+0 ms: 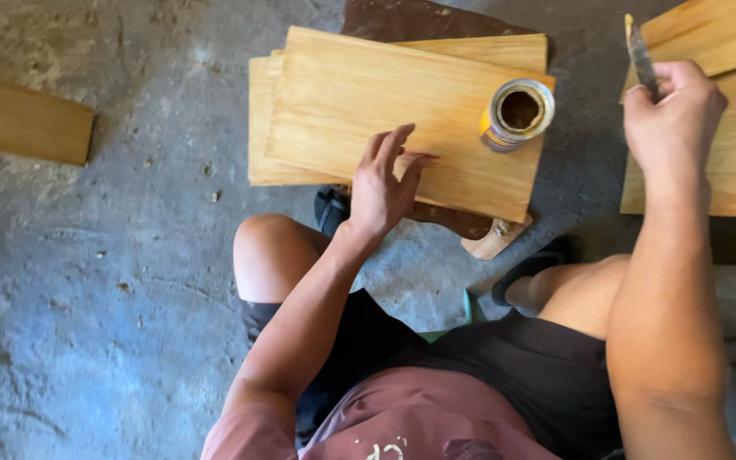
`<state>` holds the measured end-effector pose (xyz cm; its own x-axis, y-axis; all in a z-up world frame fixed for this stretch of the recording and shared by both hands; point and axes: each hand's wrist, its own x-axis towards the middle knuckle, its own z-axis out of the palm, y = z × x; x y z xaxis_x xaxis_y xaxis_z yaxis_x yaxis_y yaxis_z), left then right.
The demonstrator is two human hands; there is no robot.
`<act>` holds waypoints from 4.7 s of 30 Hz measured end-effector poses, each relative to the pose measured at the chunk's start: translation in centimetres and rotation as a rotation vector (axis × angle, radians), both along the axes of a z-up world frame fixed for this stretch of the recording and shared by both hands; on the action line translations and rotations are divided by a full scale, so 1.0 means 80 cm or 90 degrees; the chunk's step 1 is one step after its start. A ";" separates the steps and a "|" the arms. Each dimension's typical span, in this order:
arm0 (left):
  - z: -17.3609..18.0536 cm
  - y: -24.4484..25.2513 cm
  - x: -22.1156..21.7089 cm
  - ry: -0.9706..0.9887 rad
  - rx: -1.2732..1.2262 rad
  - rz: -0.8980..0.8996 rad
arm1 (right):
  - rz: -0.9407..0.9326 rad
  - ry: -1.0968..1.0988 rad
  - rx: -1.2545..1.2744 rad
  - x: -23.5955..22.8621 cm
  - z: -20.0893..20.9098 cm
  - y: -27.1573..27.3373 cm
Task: The person applies a dark wood finish to several wooden planks using a small knife to scoop the finish from a can and spread it onto the wood. The person handles the planks one at a time, applying the finish to the surface and edges, then stacks the treated planks.
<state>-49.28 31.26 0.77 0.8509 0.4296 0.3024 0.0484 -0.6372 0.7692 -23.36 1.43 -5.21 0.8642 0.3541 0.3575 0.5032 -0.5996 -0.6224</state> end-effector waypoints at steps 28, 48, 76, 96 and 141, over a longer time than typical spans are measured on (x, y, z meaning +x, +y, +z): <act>-0.092 0.134 -0.155 0.150 0.222 0.373 | 0.201 -0.122 -0.013 -0.113 0.096 0.090; -0.006 0.007 -0.121 0.017 -0.197 -0.113 | 0.322 0.095 -0.040 -0.305 0.132 0.174; 0.019 0.008 -0.167 -0.045 0.082 0.017 | -0.073 0.134 -0.279 -0.143 0.037 0.074; 0.005 0.003 -0.145 -0.099 0.121 -0.119 | 0.320 -0.294 -0.383 -0.356 0.207 0.166; -0.012 0.025 -0.125 -0.053 -0.094 0.078 | 0.015 -0.031 -0.247 -0.260 0.047 0.123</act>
